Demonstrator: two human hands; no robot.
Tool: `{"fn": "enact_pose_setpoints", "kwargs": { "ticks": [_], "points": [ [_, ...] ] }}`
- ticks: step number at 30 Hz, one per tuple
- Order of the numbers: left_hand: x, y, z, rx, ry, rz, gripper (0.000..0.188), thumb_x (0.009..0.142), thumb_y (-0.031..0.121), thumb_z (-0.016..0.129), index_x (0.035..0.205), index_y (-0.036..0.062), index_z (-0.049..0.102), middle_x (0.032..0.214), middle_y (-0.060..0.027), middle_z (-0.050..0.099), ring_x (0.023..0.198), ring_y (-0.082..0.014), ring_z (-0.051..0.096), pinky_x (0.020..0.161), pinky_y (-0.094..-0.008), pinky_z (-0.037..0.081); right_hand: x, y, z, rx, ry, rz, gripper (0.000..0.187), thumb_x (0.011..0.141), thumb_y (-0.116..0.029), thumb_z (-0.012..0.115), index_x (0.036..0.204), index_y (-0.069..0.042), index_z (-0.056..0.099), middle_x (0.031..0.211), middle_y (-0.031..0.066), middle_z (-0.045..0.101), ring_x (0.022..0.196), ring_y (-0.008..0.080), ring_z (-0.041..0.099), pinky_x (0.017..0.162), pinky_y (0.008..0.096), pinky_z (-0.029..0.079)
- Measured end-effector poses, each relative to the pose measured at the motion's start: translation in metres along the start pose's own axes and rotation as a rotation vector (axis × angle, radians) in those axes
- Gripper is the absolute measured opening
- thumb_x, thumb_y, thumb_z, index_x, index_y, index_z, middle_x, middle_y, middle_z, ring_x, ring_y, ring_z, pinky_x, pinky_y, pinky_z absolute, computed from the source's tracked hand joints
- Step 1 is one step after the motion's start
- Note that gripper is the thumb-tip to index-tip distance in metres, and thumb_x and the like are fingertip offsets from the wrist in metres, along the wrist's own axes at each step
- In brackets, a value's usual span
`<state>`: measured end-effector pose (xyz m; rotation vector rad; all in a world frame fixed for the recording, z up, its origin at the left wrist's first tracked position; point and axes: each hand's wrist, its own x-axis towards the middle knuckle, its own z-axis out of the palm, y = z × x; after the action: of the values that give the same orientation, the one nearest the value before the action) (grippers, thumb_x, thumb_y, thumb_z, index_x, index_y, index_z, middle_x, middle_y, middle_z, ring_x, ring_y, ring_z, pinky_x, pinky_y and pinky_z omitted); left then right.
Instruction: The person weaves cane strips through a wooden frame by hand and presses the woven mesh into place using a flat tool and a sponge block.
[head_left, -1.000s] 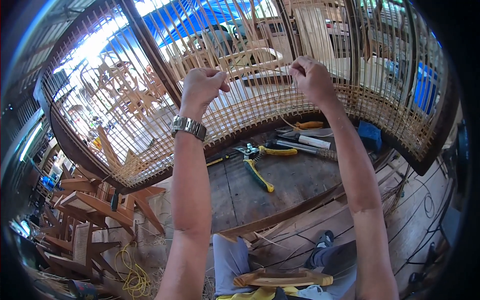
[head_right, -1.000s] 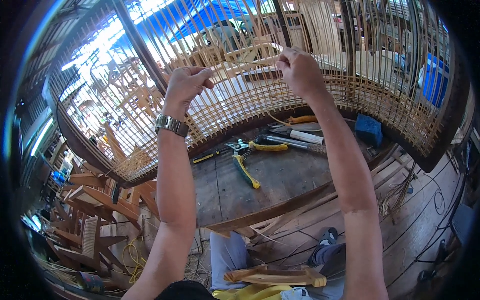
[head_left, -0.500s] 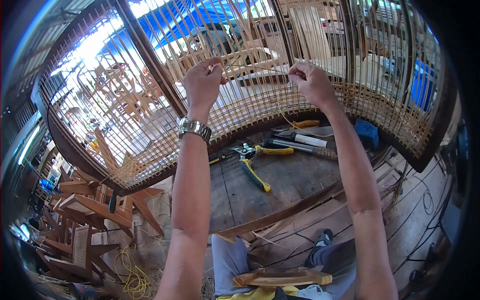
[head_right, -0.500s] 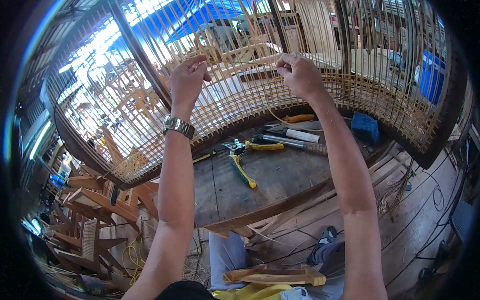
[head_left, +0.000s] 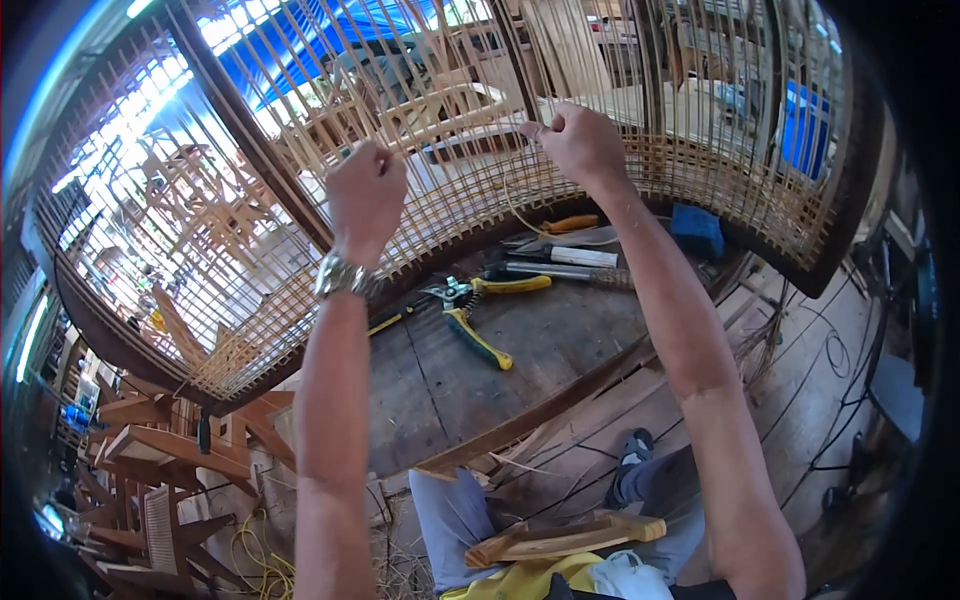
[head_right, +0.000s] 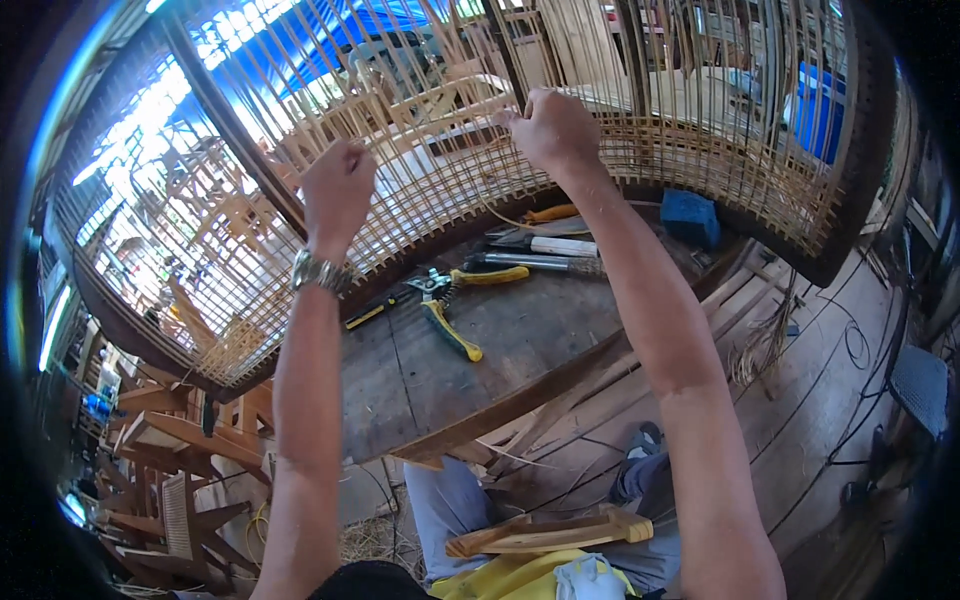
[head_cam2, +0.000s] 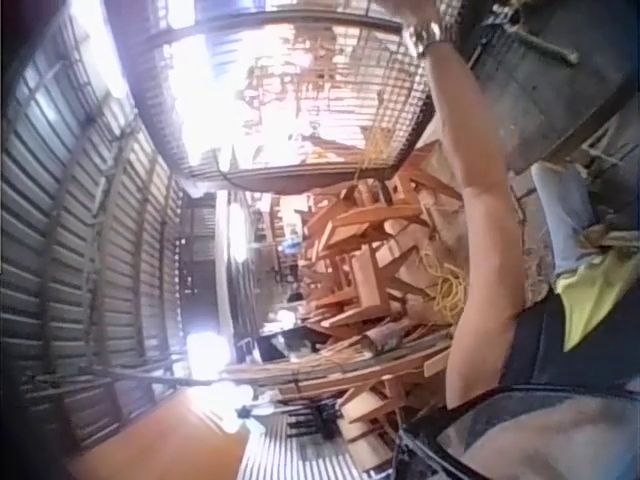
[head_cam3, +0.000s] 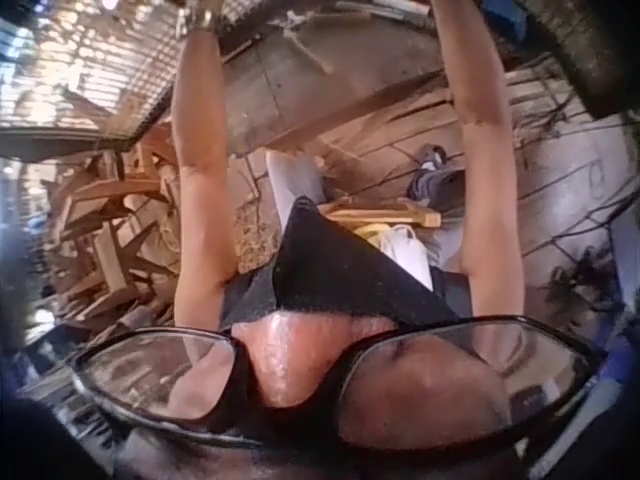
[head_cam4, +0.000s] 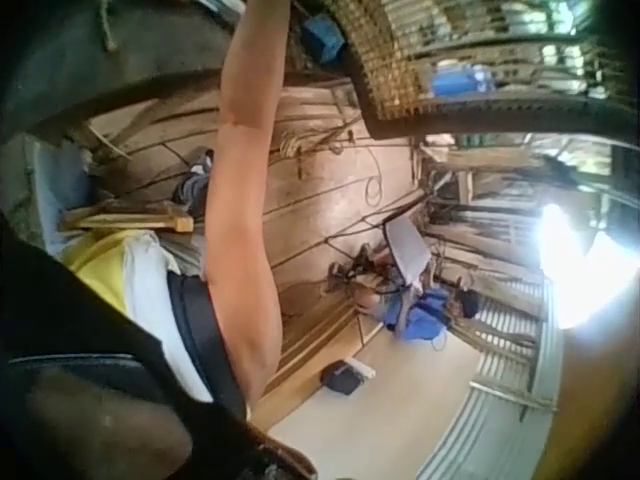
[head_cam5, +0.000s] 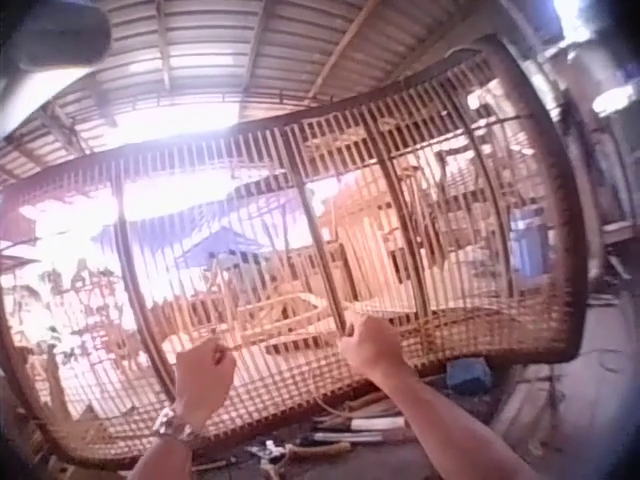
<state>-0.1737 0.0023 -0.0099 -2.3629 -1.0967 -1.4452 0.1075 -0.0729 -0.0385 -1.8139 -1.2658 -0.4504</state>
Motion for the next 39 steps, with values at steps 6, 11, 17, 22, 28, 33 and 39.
{"fn": "enact_pose_setpoints", "kwargs": {
  "ticks": [6,11,17,22,28,33,39],
  "points": [
    [-0.113,-0.109,-0.11,-0.271,-0.056,-0.293,0.015,0.099,0.011,0.066,0.103,-0.0013,0.072,0.076,-0.0035,0.068,0.065,-0.0069,0.062,0.057,-0.0248,0.048,-0.005,0.029,-0.006,0.046,-0.051,-0.064,0.079,0.089,-0.083,0.059,0.069,-0.007,0.06,0.058,0.0042,0.057,0.054,0.0175,0.057,0.053,0.0379,0.048],
    [-0.18,-0.21,-0.244,0.067,0.259,-0.623,0.013,0.1,0.01,0.068,0.106,0.0003,0.075,0.08,-0.0002,0.067,0.063,-0.0054,0.056,0.056,-0.0216,0.044,-0.017,0.017,0.005,-0.06,-0.011,-0.167,0.084,0.088,-0.087,0.054,0.085,-0.005,0.07,0.063,0.0071,0.064,0.063,0.0208,0.069,0.058,0.0381,0.055],
    [-0.187,-0.173,-0.296,0.303,0.381,-0.225,0.038,0.103,0.022,0.074,0.135,0.0035,0.068,0.108,-0.0023,0.072,0.079,-0.0062,0.06,0.066,-0.0222,0.047,-0.029,-0.023,0.01,-0.27,0.004,-0.136,0.074,0.089,-0.077,0.066,0.104,-0.005,0.075,0.076,0.01,0.074,0.077,0.025,0.076,0.076,0.0457,0.056],
    [-0.12,-0.086,-0.194,0.106,0.102,-0.076,0.06,0.097,0.035,0.079,0.141,-0.0016,0.062,0.127,-0.0164,0.071,0.119,-0.0258,0.067,0.101,-0.0419,0.051,-0.032,-0.037,0.013,-0.4,0.062,-0.164,0.051,0.095,-0.059,0.069,0.1,-0.008,0.075,0.082,0.0119,0.076,0.084,0.0297,0.076,0.082,0.0512,0.054],
    [-0.066,-0.038,-0.072,0.32,-0.247,-0.015,0.054,0.101,0.052,0.064,0.114,-0.0001,0.072,0.109,-0.0191,0.076,0.105,-0.0372,0.072,0.099,-0.0543,0.048,-0.033,-0.03,0.011,-0.385,0.049,-0.16,0.022,0.099,-0.029,0.069,0.11,-0.01,0.073,0.089,0.0127,0.078,0.092,0.0302,0.076,0.09,0.0513,0.052],
    [-0.075,-0.045,-0.057,0.098,-0.146,0.057,0.033,0.104,0.037,0.063,0.093,0.0063,0.071,0.082,-0.0132,0.073,0.079,-0.0355,0.07,0.074,-0.0506,0.048,-0.036,-0.038,0.009,-0.425,0.046,-0.199,0.017,0.099,-0.016,0.061,0.109,-0.007,0.071,0.083,0.0153,0.076,0.082,0.0304,0.076,0.09,0.052,0.052],
    [-0.115,-0.087,-0.077,0.004,-0.104,-0.04,0.03,0.106,0.029,0.065,0.092,0.0026,0.07,0.068,-0.0133,0.063,0.059,-0.0243,0.06,0.06,-0.0391,0.044,-0.033,-0.045,0.013,-0.475,0.023,-0.252,0.01,0.094,-0.009,0.06,0.099,-0.006,0.069,0.069,0.0118,0.073,0.069,0.0304,0.075,0.088,0.0492,0.052]
  ]
}}
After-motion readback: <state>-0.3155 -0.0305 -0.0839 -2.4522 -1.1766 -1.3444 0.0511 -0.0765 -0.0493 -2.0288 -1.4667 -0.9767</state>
